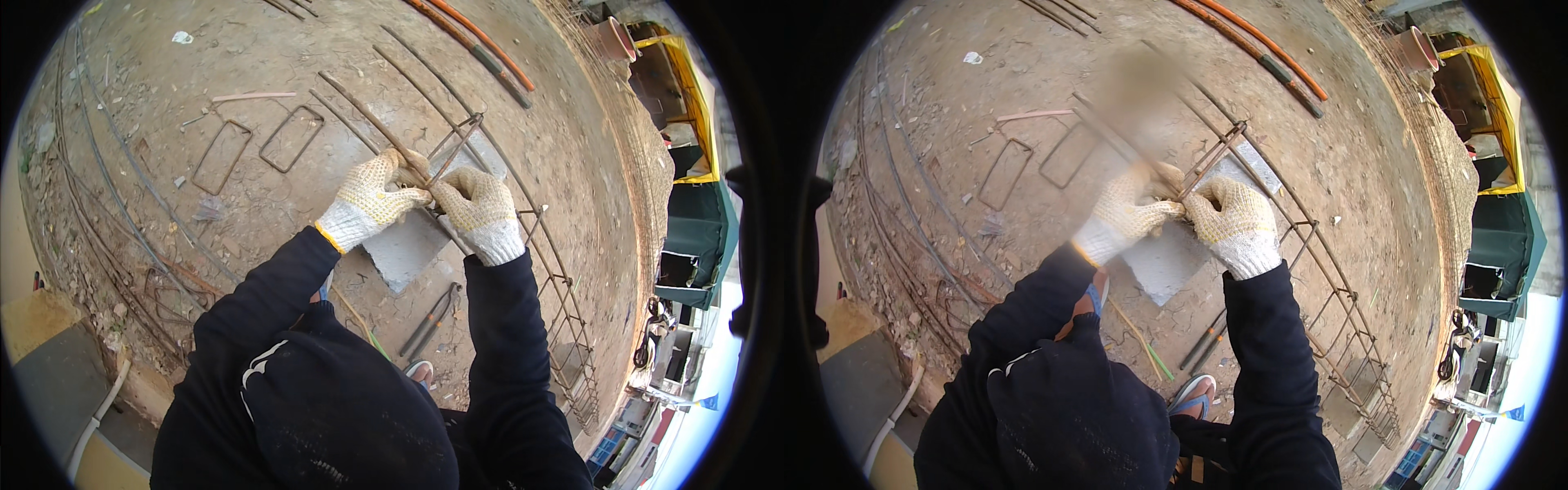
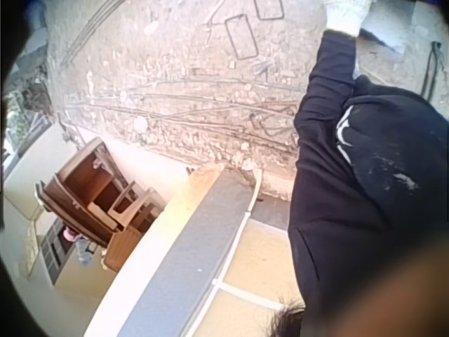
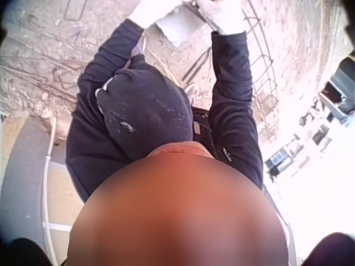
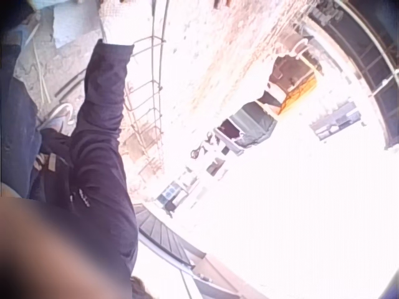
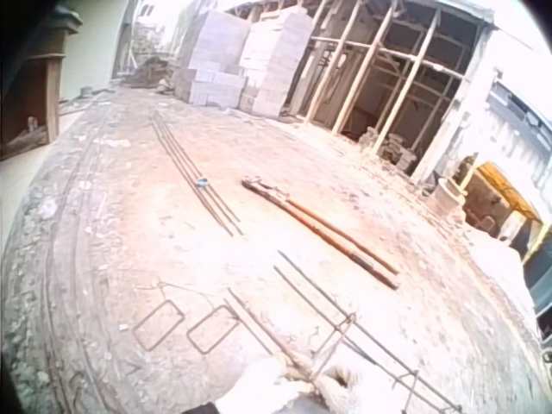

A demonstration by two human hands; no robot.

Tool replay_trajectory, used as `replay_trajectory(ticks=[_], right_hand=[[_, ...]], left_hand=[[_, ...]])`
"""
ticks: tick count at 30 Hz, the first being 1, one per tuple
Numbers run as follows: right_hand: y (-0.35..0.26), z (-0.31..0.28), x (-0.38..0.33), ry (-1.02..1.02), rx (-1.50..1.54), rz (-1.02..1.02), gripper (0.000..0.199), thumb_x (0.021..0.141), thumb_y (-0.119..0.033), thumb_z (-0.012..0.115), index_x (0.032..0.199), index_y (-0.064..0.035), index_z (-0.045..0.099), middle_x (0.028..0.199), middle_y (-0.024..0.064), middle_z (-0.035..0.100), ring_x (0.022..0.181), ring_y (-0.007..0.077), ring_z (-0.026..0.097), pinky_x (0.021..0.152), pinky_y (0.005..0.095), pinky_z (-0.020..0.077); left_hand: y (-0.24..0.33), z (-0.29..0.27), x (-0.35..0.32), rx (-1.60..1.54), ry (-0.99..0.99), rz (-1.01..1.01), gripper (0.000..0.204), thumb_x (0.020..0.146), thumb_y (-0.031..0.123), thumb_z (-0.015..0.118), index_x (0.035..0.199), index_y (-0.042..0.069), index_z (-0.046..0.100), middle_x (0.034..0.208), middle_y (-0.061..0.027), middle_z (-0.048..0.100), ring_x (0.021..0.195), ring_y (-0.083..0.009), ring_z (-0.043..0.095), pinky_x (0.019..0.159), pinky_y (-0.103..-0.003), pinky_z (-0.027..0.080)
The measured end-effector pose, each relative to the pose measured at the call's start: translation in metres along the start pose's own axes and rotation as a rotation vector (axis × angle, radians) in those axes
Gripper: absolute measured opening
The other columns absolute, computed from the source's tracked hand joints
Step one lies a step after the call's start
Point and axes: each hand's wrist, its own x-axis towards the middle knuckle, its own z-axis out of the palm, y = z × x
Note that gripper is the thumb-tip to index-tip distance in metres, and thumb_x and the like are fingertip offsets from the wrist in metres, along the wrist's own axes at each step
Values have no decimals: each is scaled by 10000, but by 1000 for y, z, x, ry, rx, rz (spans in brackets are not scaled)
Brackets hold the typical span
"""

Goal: The person assembles a rebar cage by placing short rebar pieces between two long parallel bars and securing them with wire ties. They use pliers to twist and tighten the wire ties at each intersection.

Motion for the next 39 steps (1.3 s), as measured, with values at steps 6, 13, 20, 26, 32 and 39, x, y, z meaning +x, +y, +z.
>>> replay_trajectory(ticks=[6,13,20,26,32,39], right_hand=[[6,1,3,-47,112,18,302,835,-336,670,837,-37,707,728,154,666,694,270,665,650,373,500],[7,2,2,-35,96,51,321,840,-351,675,828,-31,702,708,156,654,670,267,656,629,367,492],[6,2,3,-13,5,-12,301,883,-276,693,839,22,696,671,60,666,637,95,630,587,267,494],[2,0,0,2,-38,-33,296,870,-290,692,841,3,706,679,67,683,641,101,642,594,281,497],[-16,-3,-6,28,-61,37,289,834,-330,665,825,-44,706,710,166,658,695,297,669,638,385,509],[-13,-49,-63,378,-495,-228,330,862,-389,657,847,-60,636,734,149,619,652,309,648,542,400,500]], left_hand=[[8,0,-8,1,-11,96,499,867,-22,627,1343,48,495,1006,-96,667,650,-74,580,548,-205,478],[12,-2,-10,-32,-10,57,387,924,46,585,1309,48,538,950,-63,661,611,-55,580,521,-187,452],[17,-1,-8,-98,127,-44,263,964,139,580,1201,34,623,909,-30,651,630,-64,594,531,-196,445],[22,-5,-8,27,271,198,257,957,200,596,1125,9,626,844,-57,648,625,-100,616,530,-247,470],[20,-10,-7,145,269,275,199,946,159,605,1046,-9,641,836,-82,631,717,-137,598,637,-290,466],[4,-3,7,-79,264,174,184,947,149,618,1090,51,557,845,-47,655,599,-65,591,490,-183,442]])
